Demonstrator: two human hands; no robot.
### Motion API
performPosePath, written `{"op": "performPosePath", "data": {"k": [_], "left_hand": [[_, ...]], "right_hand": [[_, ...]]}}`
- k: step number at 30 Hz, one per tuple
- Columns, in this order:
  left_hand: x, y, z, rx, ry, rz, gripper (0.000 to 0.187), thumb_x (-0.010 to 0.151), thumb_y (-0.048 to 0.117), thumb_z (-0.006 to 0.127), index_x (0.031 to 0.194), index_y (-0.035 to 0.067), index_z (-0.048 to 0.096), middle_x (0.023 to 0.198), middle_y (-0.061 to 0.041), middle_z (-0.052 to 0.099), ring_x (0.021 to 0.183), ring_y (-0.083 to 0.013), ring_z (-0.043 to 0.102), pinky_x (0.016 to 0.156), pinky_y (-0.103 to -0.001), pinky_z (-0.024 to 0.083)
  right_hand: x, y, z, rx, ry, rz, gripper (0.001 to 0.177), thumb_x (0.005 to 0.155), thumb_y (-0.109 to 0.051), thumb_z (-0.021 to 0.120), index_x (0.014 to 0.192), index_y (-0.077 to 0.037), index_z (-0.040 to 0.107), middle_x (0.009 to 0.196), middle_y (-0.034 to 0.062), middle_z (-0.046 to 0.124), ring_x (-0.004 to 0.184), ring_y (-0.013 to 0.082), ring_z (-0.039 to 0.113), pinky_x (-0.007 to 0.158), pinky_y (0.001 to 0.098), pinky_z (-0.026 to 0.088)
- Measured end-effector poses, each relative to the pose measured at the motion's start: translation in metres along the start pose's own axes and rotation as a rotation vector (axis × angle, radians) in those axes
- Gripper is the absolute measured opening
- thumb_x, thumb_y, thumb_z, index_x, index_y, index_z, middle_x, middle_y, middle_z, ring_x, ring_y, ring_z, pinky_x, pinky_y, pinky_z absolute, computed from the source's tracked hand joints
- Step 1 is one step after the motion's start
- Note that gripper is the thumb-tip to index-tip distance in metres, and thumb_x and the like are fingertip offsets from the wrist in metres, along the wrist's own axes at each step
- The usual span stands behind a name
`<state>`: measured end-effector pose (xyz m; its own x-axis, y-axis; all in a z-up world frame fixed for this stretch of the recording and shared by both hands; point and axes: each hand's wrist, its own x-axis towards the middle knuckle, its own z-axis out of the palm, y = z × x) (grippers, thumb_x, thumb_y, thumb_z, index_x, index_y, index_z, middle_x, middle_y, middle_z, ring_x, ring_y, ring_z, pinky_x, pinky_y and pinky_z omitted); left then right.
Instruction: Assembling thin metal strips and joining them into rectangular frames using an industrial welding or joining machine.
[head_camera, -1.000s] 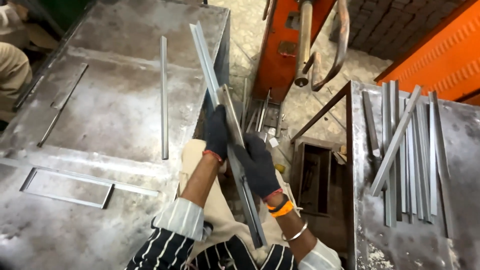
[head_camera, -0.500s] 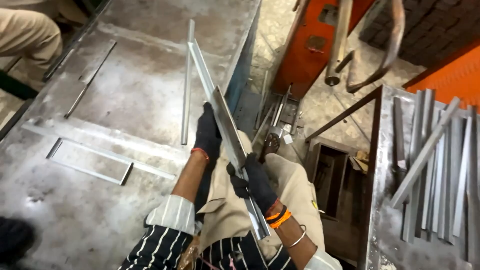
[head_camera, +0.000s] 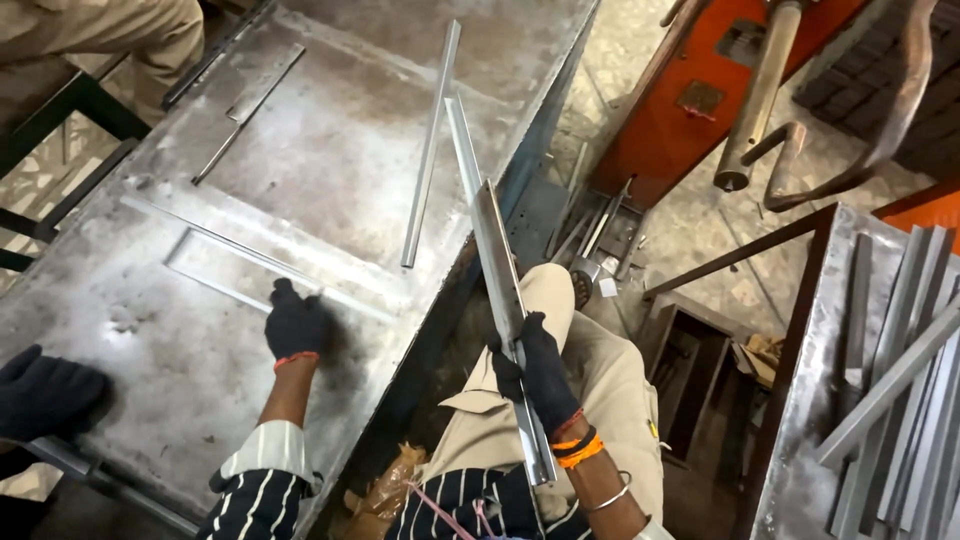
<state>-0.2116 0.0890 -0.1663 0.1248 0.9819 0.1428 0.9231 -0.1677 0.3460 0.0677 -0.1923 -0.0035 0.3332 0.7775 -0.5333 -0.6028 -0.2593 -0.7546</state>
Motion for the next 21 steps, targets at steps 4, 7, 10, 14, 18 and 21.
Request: {"op": "performPosePath", "data": {"k": [4,7,10,14,18,21], "left_hand": [[0.015,0.01,0.005,-0.121,0.007,0.114,0.055,0.095,0.02,0.061,0.146,0.002,0.051,0.128,-0.023,0.061,0.103,-0.0448,0.067,0.088,-0.054,0.054],[0.034,0.025,-0.009,0.039,0.018,0.34,0.044,0.09,0.005,0.056,0.134,0.01,0.063,0.14,-0.021,0.061,0.099,-0.041,0.066,0.083,-0.052,0.054],[0.06,0.024,-0.023,0.283,0.078,0.547,0.018,0.079,0.018,0.069,0.096,0.017,0.072,0.129,-0.016,0.066,0.102,-0.0358,0.065,0.081,-0.052,0.05],[0.098,-0.005,-0.019,0.241,-0.146,0.834,0.016,0.071,0.021,0.073,0.086,0.02,0.073,0.108,-0.002,0.071,0.107,-0.03,0.064,0.089,-0.049,0.049],[0.118,-0.022,-0.007,0.213,-0.369,0.888,0.012,0.084,0.021,0.071,0.096,0.021,0.07,0.089,-0.007,0.074,0.088,-0.0359,0.067,0.081,-0.048,0.053],[0.111,0.029,-0.067,0.191,-0.283,0.802,0.025,0.092,0.032,0.072,0.103,0.012,0.062,0.084,-0.016,0.071,0.082,-0.0425,0.065,0.074,-0.054,0.052]], "right_hand": [[0.002,0.005,-0.003,0.07,0.005,0.061,0.077,0.101,-0.069,0.032,0.096,0.001,0.063,0.053,0.0033,0.046,0.036,0.0129,0.037,0.035,0.0275,0.03],[-0.003,0.002,-0.003,0.057,0.014,0.056,0.075,0.1,-0.069,0.033,0.097,-0.001,0.064,0.054,0.003,0.047,0.036,0.0131,0.037,0.035,0.0271,0.03],[-0.007,-0.004,-0.002,0.041,0.025,0.035,0.075,0.099,-0.07,0.033,0.096,-0.002,0.065,0.053,0.0032,0.047,0.036,0.0133,0.038,0.035,0.0273,0.03],[-0.009,-0.011,-0.003,0.077,0.005,0.019,0.074,0.101,-0.069,0.031,0.095,-0.003,0.065,0.054,0.0013,0.047,0.038,0.0106,0.037,0.036,0.0257,0.029],[-0.013,-0.019,-0.005,0.04,0.023,-0.031,0.073,0.101,-0.067,0.028,0.091,-0.004,0.064,0.051,0.002,0.045,0.036,0.0125,0.036,0.036,0.0275,0.029],[-0.015,-0.02,-0.009,0.077,0.013,-0.038,0.069,0.105,-0.065,0.029,0.092,-0.005,0.063,0.051,-0.0003,0.042,0.036,0.011,0.034,0.035,0.0267,0.027]]}}
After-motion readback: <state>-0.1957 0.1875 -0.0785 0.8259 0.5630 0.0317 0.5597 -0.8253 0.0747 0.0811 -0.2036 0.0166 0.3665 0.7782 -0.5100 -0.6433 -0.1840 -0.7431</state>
